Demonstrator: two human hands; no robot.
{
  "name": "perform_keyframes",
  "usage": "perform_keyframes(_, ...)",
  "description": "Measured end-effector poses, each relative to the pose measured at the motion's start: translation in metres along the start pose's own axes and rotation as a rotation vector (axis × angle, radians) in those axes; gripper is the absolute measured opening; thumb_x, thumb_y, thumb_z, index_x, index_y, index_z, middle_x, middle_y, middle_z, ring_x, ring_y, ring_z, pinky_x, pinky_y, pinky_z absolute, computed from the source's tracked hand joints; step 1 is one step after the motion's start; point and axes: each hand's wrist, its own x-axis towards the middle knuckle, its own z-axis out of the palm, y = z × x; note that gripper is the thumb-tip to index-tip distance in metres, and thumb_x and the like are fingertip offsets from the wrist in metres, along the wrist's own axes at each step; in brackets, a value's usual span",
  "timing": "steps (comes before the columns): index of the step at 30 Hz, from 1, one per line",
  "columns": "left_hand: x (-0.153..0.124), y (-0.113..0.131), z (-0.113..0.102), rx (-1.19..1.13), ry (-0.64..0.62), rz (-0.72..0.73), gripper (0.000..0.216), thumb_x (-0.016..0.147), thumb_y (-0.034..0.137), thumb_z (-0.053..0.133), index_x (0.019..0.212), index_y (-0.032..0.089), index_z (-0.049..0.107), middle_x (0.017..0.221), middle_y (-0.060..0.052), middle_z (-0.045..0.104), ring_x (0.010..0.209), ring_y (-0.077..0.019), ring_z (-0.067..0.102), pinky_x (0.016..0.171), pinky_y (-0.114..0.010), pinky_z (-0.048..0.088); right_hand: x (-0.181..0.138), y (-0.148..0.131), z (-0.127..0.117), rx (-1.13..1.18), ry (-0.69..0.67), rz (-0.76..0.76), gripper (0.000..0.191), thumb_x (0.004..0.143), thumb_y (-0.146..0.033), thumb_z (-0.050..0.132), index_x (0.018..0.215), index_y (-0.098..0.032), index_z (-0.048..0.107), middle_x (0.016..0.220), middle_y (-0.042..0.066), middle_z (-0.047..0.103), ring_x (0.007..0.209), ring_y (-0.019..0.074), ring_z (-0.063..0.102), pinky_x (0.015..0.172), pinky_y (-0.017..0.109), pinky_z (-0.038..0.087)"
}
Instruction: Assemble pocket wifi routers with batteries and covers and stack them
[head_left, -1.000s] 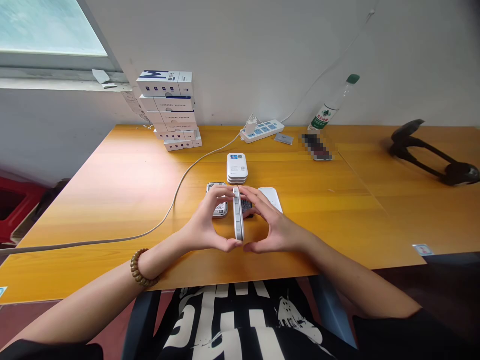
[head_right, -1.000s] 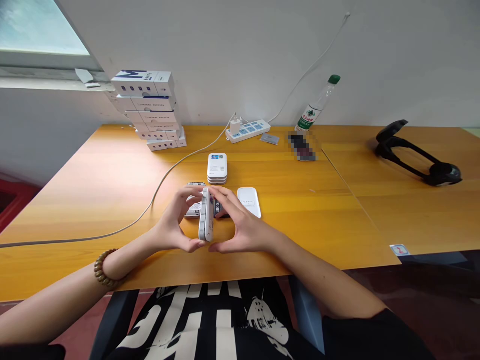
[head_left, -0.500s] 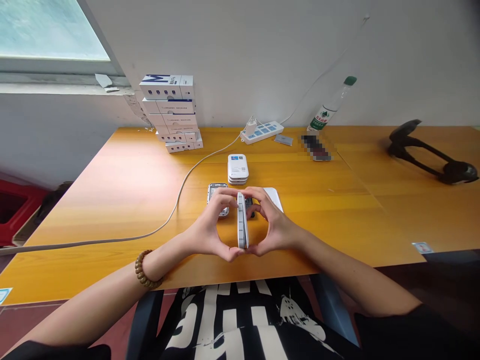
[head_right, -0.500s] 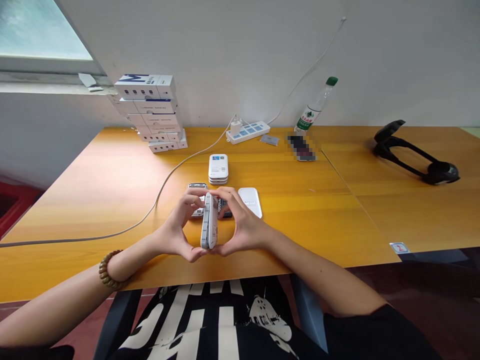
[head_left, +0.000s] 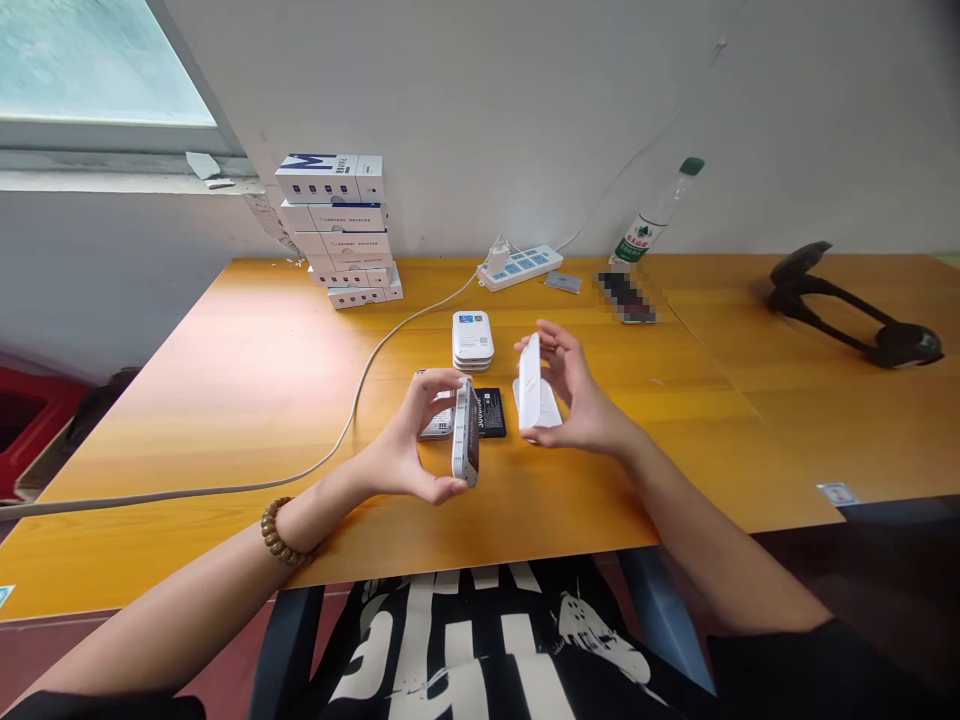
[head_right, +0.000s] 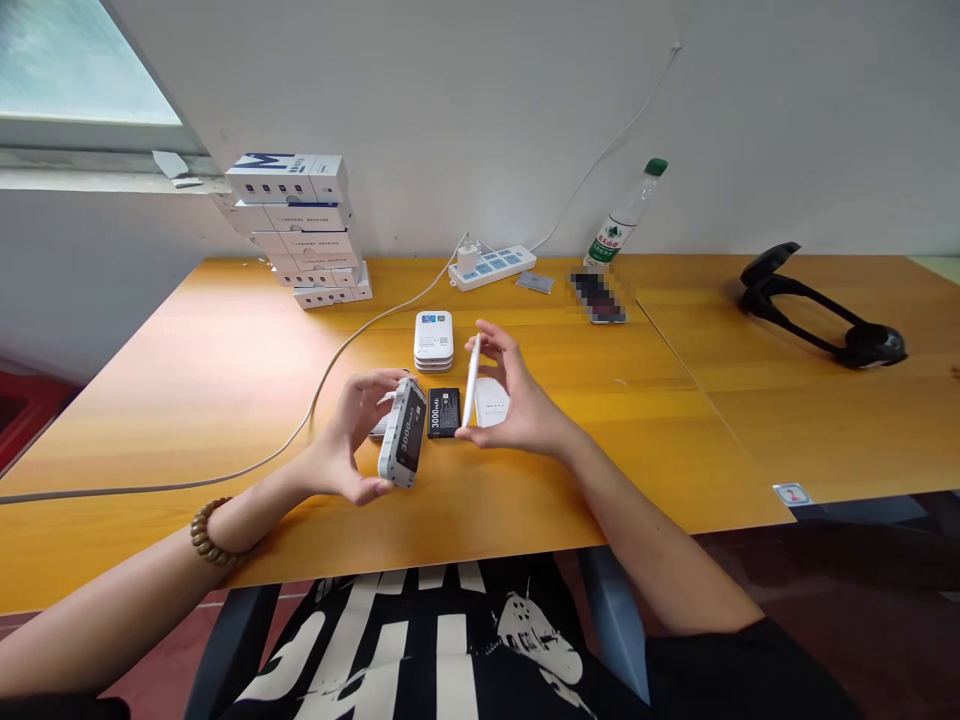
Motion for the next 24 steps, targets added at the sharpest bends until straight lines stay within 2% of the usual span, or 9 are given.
perform_keyframes(2,-0.002,0.005,0.004,0.048,-0.094,-0.040,0.097,0.067,0.048,0.091,0.149,0.033,0.042,0.147,-0.017,0.045,0.140,-0.0394,0.053,0.111,-0.062,0.056,0.003,-0.001,-0.018,-0.104,-0.033,0.150,0.114,0.068,-0.043,0.098,0.159,-0.041,0.029,0.164,0.010,0.038,0.156,0.0383,0.038,0.127,0.062,0.037)
perform_keyframes(4,-0.003,0.012,0.008,0.112,-0.192,-0.048,0.092,0.066,0.051,0.092,0.145,0.032,0.051,0.145,-0.017,0.047,0.140,-0.0423,0.052,0.113,-0.067,0.053,0.004,-0.004,-0.030,-0.215,-0.105,0.326,0.107,0.068,-0.044,0.097,0.155,-0.039,0.035,0.166,0.011,0.038,0.150,0.0416,0.045,0.122,0.065,0.041)
perform_keyframes(7,-0.004,0.021,0.013,0.158,-0.295,-0.049,0.086,0.064,0.052,0.095,0.138,0.031,0.056,0.147,-0.016,0.049,0.140,-0.0437,0.053,0.115,-0.069,0.050,0.006,-0.009,-0.039,-0.351,-0.194,0.547,0.100,0.068,-0.043,0.094,0.150,-0.034,0.038,0.157,0.014,0.049,0.138,0.0437,0.056,0.110,0.063,0.051)
perform_keyframes(9,-0.004,0.025,0.015,0.147,-0.354,-0.088,0.086,0.064,0.052,0.096,0.136,0.030,0.056,0.149,-0.016,0.048,0.141,-0.0430,0.053,0.116,-0.066,0.050,0.006,-0.013,-0.040,-0.430,-0.252,0.635,0.096,0.068,-0.047,0.093,0.147,-0.030,0.041,0.149,0.015,0.056,0.135,0.0442,0.058,0.106,0.061,0.053)
perform_keyframes(14,-0.003,0.028,0.018,0.102,-0.456,-0.167,0.081,0.064,0.047,0.095,0.132,0.026,0.057,0.148,-0.015,0.049,0.141,-0.0400,0.054,0.118,-0.059,0.050,0.006,-0.016,-0.040,-0.572,-0.377,0.697,0.091,0.067,-0.060,0.090,0.139,-0.027,0.045,0.148,0.016,0.057,0.137,0.0450,0.055,0.108,0.057,0.049)
perform_keyframes(20,-0.006,0.025,0.021,0.097,-0.503,-0.211,0.083,0.064,0.047,0.097,0.134,0.026,0.058,0.151,-0.016,0.047,0.141,-0.0403,0.055,0.118,-0.058,0.051,0.004,-0.012,-0.042,-0.680,-0.416,0.688,0.081,0.068,-0.051,0.089,0.136,-0.027,0.052,0.152,0.015,0.055,0.139,0.0457,0.054,0.110,0.055,0.049)
perform_keyframes(22,-0.006,0.024,0.022,0.094,-0.513,-0.211,0.084,0.064,0.049,0.097,0.134,0.026,0.058,0.151,-0.016,0.047,0.140,-0.0402,0.056,0.117,-0.058,0.052,0.004,-0.008,-0.041,-0.686,-0.407,0.650,0.085,0.068,-0.051,0.089,0.141,-0.028,0.053,0.156,0.015,0.052,0.143,0.0468,0.052,0.112,0.057,0.047)
perform_keyframes(24,-0.006,0.023,0.023,0.091,-0.520,-0.205,0.084,0.064,0.050,0.098,0.134,0.026,0.058,0.150,-0.016,0.048,0.139,-0.0400,0.057,0.116,-0.058,0.053,0.004,-0.002,-0.039,-0.694,-0.386,0.589,0.098,0.068,-0.052,0.090,0.153,-0.031,0.046,0.167,0.015,0.041,0.154,0.0481,0.039,0.120,0.062,0.039)
